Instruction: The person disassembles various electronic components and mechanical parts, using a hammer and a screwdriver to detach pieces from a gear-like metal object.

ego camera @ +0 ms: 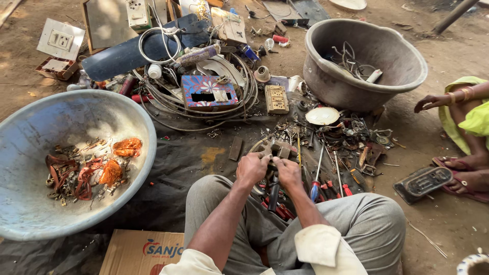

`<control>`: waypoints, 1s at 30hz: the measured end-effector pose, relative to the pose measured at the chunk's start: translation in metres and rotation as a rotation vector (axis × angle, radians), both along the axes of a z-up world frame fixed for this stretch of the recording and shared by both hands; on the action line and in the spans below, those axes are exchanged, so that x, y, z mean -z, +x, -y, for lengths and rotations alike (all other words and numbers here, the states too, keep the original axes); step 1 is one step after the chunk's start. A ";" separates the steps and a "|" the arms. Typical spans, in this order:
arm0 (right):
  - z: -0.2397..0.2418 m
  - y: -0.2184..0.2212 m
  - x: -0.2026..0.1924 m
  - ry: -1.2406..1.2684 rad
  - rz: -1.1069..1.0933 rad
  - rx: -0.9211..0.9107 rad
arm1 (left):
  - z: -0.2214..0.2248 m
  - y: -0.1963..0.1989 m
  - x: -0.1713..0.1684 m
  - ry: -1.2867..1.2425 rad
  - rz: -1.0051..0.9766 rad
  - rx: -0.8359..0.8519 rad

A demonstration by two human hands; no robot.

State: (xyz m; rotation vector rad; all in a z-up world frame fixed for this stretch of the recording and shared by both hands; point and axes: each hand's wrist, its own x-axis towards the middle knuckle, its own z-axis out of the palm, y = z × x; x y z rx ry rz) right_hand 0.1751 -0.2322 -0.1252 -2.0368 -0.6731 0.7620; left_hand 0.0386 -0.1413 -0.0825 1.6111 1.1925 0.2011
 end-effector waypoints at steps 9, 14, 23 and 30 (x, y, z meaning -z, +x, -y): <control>-0.036 0.034 0.011 0.042 0.601 -0.329 | -0.033 0.029 0.035 0.019 -0.187 -0.255; -0.033 0.044 0.011 -0.043 0.806 -0.368 | -0.043 0.045 0.044 0.068 -0.134 -0.275; -0.081 0.071 0.032 -0.509 0.740 -0.373 | -0.068 0.050 0.081 0.112 -0.239 -0.272; -0.069 0.062 0.045 -0.314 0.833 -0.304 | -0.078 0.065 0.141 -0.055 -0.029 -0.253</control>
